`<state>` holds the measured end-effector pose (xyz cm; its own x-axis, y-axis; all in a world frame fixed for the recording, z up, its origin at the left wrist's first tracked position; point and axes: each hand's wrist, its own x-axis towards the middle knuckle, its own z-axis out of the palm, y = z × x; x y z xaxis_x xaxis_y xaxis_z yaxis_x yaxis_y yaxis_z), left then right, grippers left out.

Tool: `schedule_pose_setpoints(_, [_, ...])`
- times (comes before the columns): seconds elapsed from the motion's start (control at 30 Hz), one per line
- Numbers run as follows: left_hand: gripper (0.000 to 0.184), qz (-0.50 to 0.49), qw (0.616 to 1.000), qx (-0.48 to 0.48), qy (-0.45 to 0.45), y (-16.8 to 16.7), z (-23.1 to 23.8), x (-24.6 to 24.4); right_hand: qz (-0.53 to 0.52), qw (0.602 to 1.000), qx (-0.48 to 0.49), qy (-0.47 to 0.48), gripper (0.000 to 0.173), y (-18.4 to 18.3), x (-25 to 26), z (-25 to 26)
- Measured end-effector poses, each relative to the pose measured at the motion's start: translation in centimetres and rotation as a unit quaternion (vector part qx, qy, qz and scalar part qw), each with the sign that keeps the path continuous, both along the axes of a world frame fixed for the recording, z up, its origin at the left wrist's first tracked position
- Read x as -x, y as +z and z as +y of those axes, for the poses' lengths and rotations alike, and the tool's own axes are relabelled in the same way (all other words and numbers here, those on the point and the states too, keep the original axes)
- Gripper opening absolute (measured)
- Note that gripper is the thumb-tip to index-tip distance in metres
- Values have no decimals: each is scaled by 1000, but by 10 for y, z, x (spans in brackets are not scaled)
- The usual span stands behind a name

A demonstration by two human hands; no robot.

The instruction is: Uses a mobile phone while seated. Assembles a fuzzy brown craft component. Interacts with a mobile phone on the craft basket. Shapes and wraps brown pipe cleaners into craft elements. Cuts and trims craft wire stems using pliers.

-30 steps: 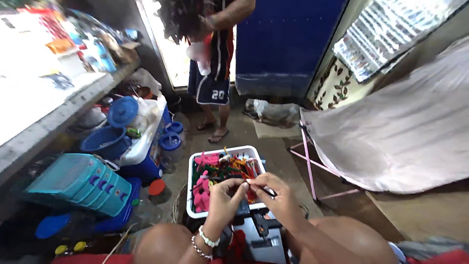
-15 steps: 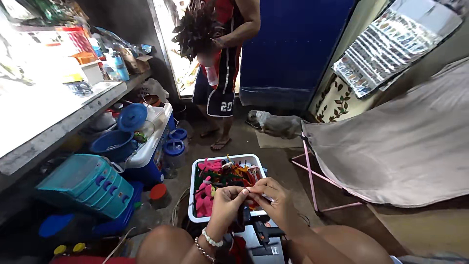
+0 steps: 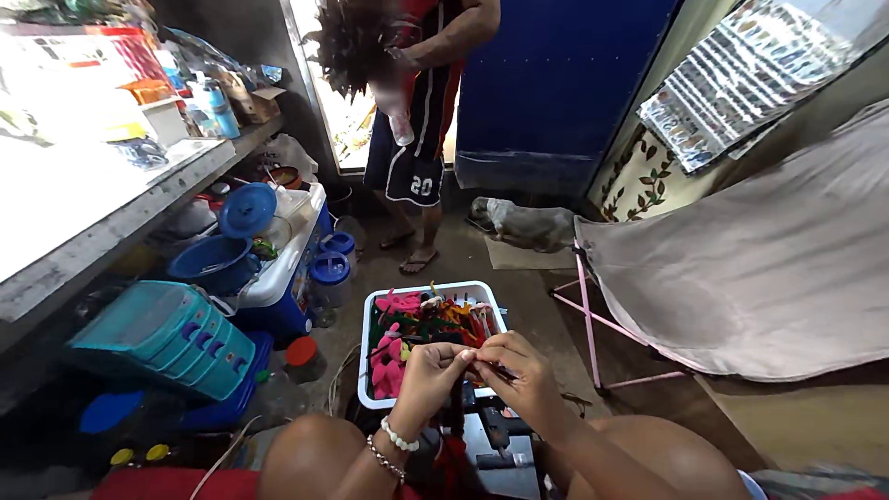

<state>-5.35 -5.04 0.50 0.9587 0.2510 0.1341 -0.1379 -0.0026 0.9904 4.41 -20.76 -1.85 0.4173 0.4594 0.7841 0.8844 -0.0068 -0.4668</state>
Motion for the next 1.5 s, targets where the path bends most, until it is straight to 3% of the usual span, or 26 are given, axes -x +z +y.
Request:
schedule_pose_setpoints(0.1, [17,-13,999,-44,14,2,0,-1,3,1000,3,-5,12,1,1,1])
schedule_pose_setpoints(0.23, [41,-14,994,-109,14,2,4,-1,10,1000,8,9,11,1,-2,1])
schedule_pose_setpoints(0.5, [37,-38,986,-159,-16,9,8,4,5,999,1,37,10,8,4,-1])
schedule_pose_setpoints(0.67, [36,-42,988,-143,-27,9,10,1,-4,999,14,48,11,10,-1,-3])
schedule_pose_setpoints(0.97, [26,-34,981,-189,24,-2,-2,-8,32,997,61,-44,16,9,0,-5])
schedule_pose_setpoints(1.13, [30,-19,985,-172,4,-7,2,-11,109,993,18,-36,16,10,-2,-6])
schedule_pose_setpoints(1.3, [34,38,967,-252,-15,-5,12,-12,224,973,-46,-25,21,18,-9,-11])
schedule_pose_setpoints(1.4, [25,40,983,-181,11,-3,17,-13,300,950,-80,-13,26,24,-15,-15])
schedule_pose_setpoints(1.5, [21,23,998,42,52,-2,15,-14,378,919,-113,0,29,29,-18,-17])
